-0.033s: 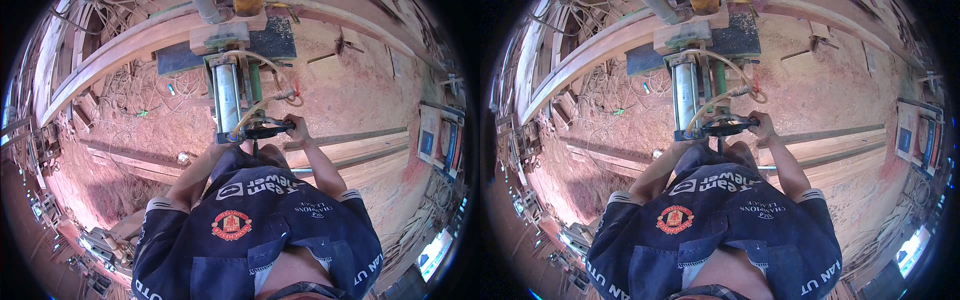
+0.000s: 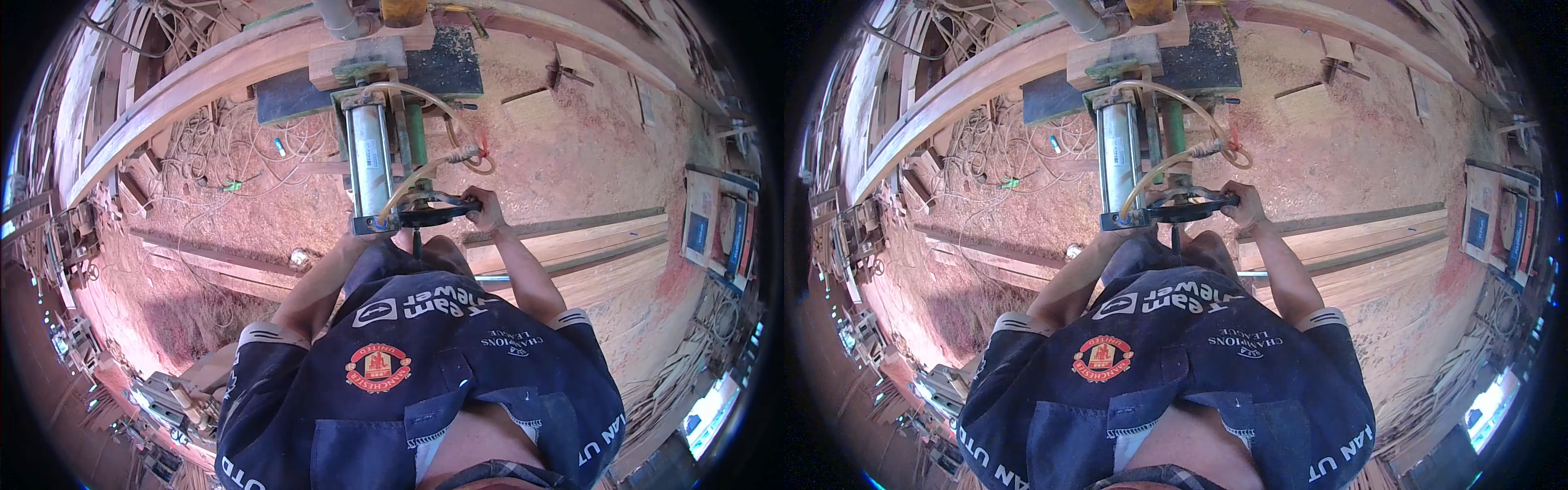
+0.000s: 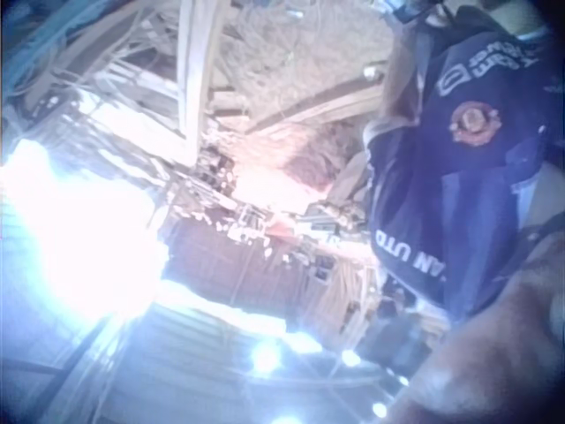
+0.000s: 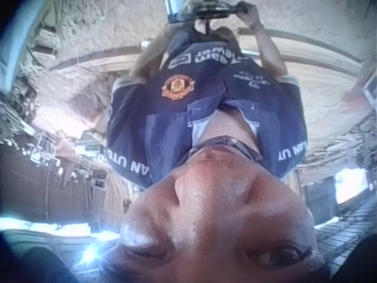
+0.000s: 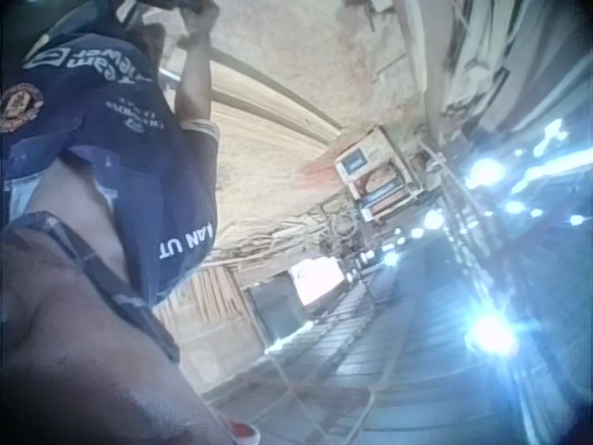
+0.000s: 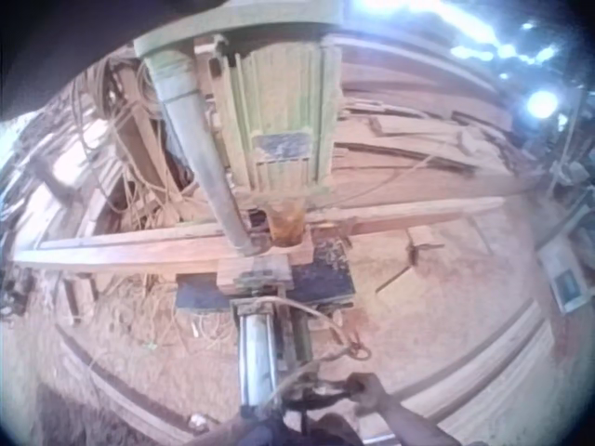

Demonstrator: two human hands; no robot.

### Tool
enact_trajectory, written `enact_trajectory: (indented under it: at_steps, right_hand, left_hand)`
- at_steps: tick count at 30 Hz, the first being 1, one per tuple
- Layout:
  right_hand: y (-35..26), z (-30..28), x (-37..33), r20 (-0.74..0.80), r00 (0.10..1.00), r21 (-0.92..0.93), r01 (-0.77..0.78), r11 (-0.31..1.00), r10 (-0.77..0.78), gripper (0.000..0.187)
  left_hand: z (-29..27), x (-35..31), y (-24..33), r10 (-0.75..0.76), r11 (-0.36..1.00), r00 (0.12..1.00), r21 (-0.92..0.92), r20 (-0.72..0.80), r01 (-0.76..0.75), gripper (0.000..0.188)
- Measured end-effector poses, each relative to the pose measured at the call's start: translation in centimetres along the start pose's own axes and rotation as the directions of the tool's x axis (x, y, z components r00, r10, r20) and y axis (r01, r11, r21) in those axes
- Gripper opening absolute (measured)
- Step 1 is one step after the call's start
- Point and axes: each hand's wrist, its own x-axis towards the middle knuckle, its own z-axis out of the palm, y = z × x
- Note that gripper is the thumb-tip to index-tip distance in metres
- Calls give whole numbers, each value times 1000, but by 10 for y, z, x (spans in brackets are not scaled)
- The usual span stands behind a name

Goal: The person operates a stationary woodworking machine, feeding a wooden plank through the cutter and adjusting the machine's lever. They then measure the processed plank with a tape measure.

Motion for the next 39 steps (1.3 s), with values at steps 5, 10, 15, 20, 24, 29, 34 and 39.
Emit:
enact_trajectory:
  at_steps: [5, 10, 15, 20, 24, 29, 34, 39]
  right_hand:
    - [-30, -6, 2, -96, 994, -61, 36, 997, -42, 82]
    - [-100, 2, 5, 11, 979, -446, 185, 876, -201, 50]
    - [-148, 37, 28, 191, 964, -653, -16, 757, 186, 44]
    - [-142, 40, 35, 227, 965, -653, 50, 755, 132, 41]
    - [-122, 39, 28, 172, 984, -614, 136, 777, -37, 40]
    - [-75, 37, 22, 81, 984, -603, 176, 778, -160, 37]
    - [-52, 12, 18, 8, 977, -443, 194, 875, -213, 28]
    - [-93, 22, 14, -82, 967, -523, 162, 837, -239, 29]
  left_hand:
    - [-1, -8, -29, -24, 999, 999, -22, 29, 25, 48]
    - [-20, -36, -75, -132, 991, 988, -7, 85, 133, 49]
    - [-23, -30, -78, -137, 991, 987, 15, 82, 136, 50]
    - [-22, -13, -37, -118, 992, 991, 58, 59, 114, 51]
    - [-22, -1, 2, -121, 989, 991, 98, 62, 115, 52]
    - [-18, 11, 49, -139, 983, 985, 133, 100, 125, 53]
    - [4, -2, 41, -93, 962, 995, 259, 39, 80, 50]
    - [-4, -41, -64, -146, 987, 989, -73, -22, 144, 19]
